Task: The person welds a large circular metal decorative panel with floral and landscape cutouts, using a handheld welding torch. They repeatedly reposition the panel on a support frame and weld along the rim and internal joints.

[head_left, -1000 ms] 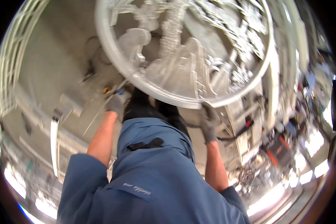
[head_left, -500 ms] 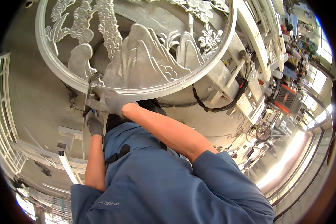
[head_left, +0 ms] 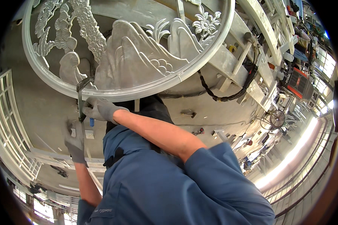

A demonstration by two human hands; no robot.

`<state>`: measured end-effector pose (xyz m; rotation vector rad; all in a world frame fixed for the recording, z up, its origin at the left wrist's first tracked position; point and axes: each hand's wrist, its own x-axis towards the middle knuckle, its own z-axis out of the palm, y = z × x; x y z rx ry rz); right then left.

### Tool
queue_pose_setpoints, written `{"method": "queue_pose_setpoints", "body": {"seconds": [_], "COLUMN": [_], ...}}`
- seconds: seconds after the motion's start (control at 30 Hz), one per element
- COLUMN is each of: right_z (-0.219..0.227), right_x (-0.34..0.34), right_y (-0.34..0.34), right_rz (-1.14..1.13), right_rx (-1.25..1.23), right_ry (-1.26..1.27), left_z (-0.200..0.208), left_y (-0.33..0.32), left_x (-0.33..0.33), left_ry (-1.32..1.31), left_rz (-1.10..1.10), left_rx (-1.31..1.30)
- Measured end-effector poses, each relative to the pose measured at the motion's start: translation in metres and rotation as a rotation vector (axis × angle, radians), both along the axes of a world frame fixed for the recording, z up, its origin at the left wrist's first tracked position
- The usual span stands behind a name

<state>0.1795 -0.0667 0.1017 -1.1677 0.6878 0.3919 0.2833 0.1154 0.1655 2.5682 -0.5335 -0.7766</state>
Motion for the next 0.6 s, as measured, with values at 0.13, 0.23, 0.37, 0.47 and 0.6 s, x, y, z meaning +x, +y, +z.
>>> {"method": "queue_pose_setpoints", "body": {"seconds": [0.13, 0.23, 0.37, 0.47, 0.6], "right_z": [-0.017, -0.046, -0.082, -0.089, -0.136], "right_x": [-0.023, -0.034, -0.016, 0.005, 0.006], "right_y": [0.016, 0.042, 0.086, 0.089, 0.125], "right_rz": [0.058, 0.101, 0.088, 0.063, -0.126], "right_rx": [-0.079, -0.055, -0.162, -0.010, 0.233], "right_ry": [0.029, 0.088, 0.098, 0.139, 0.056], "left_z": [-0.019, -0.028, -0.043, -0.048, -0.047], "left_y": [-0.035, -0.054, -0.045, -0.038, -0.038], "left_x": [0.003, 0.001, -0.004, -0.002, 0.001], "left_ry": [0.403, 0.301, 0.263, 0.313, 0.299], "left_rz": [0.055, -0.002, 0.016, 0.042, -0.001], "left_rx": [-0.006, 0.113, 0.044, 0.019, 0.035]}}
